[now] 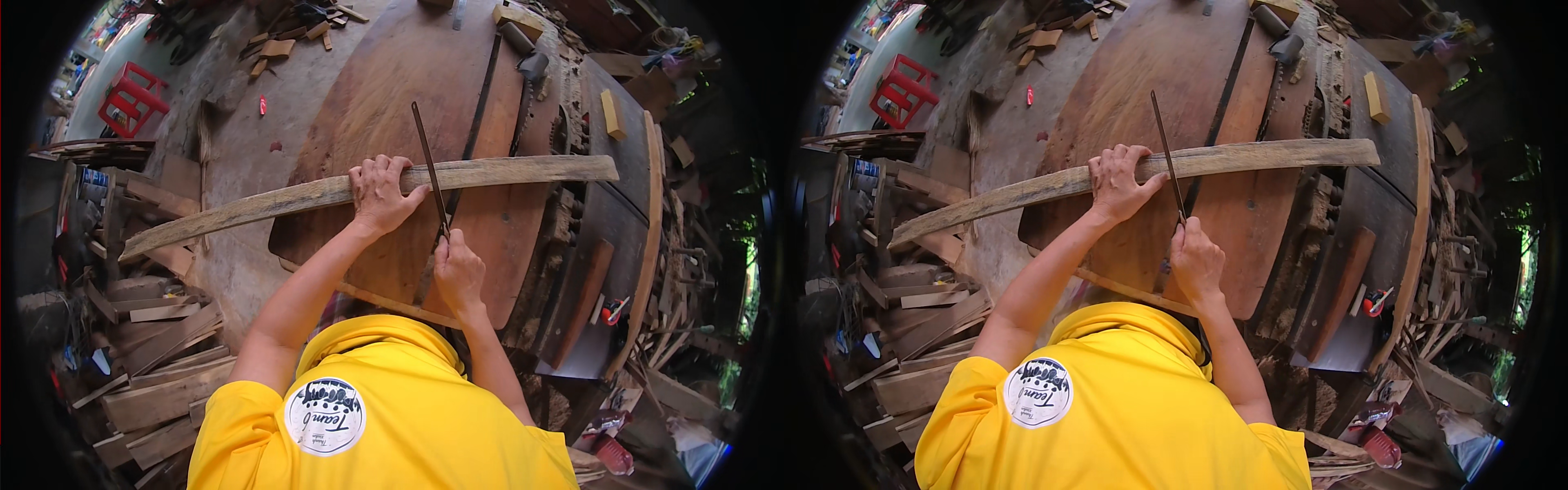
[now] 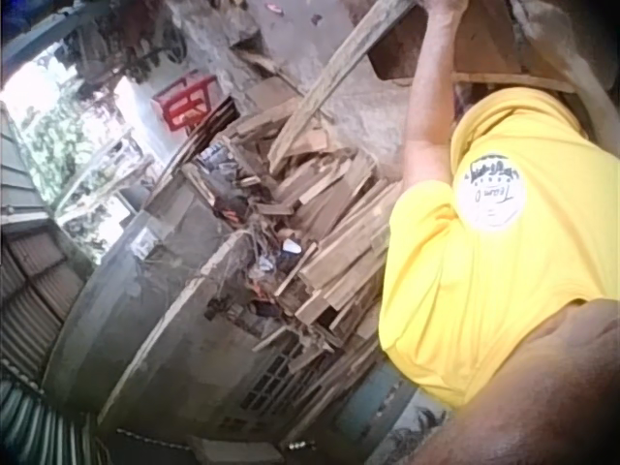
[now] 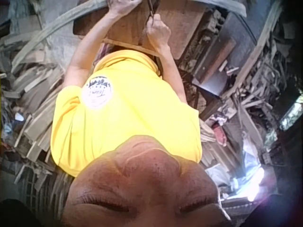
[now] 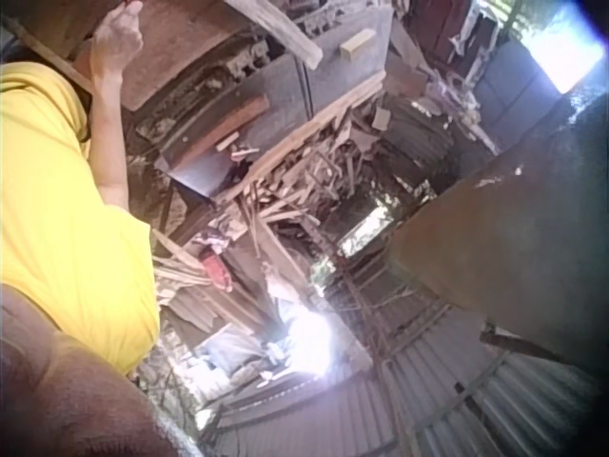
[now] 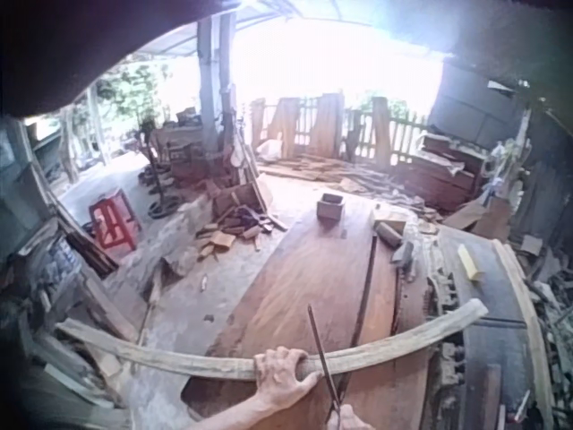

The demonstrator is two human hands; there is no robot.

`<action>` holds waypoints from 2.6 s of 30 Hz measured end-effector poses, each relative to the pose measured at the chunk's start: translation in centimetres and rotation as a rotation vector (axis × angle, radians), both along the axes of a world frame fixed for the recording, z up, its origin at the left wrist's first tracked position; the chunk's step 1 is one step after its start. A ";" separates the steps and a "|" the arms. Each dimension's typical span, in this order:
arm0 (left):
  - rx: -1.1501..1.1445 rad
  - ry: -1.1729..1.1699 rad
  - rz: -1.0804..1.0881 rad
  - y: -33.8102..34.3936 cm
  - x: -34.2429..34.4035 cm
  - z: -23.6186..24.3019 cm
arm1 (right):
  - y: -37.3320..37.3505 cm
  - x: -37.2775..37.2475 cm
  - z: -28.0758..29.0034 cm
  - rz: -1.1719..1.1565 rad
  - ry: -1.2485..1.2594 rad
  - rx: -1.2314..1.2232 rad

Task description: The recorder uses a handsaw to cut a piece of lumber on a wooden workbench.

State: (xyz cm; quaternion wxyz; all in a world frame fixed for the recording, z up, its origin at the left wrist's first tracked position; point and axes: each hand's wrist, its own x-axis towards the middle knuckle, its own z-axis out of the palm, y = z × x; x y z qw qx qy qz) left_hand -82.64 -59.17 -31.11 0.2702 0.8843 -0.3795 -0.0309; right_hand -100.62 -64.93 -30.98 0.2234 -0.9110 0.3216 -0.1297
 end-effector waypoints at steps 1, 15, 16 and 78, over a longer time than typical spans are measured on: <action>-0.016 -0.024 0.000 0.1 -0.1 -0.1 | 0.0 0.3 0.0 0.000 0.016 -0.029; -0.068 -0.044 0.029 0.2 -0.1 -0.5 | 1.1 1.5 -0.5 -0.065 0.131 -0.112; -0.057 -0.041 0.031 0.1 -0.1 -0.5 | 1.2 1.6 -0.5 -0.076 0.151 -0.112; -0.066 -0.117 0.025 1.2 -0.8 -0.3 | 1.5 1.4 0.5 -0.031 0.296 -0.094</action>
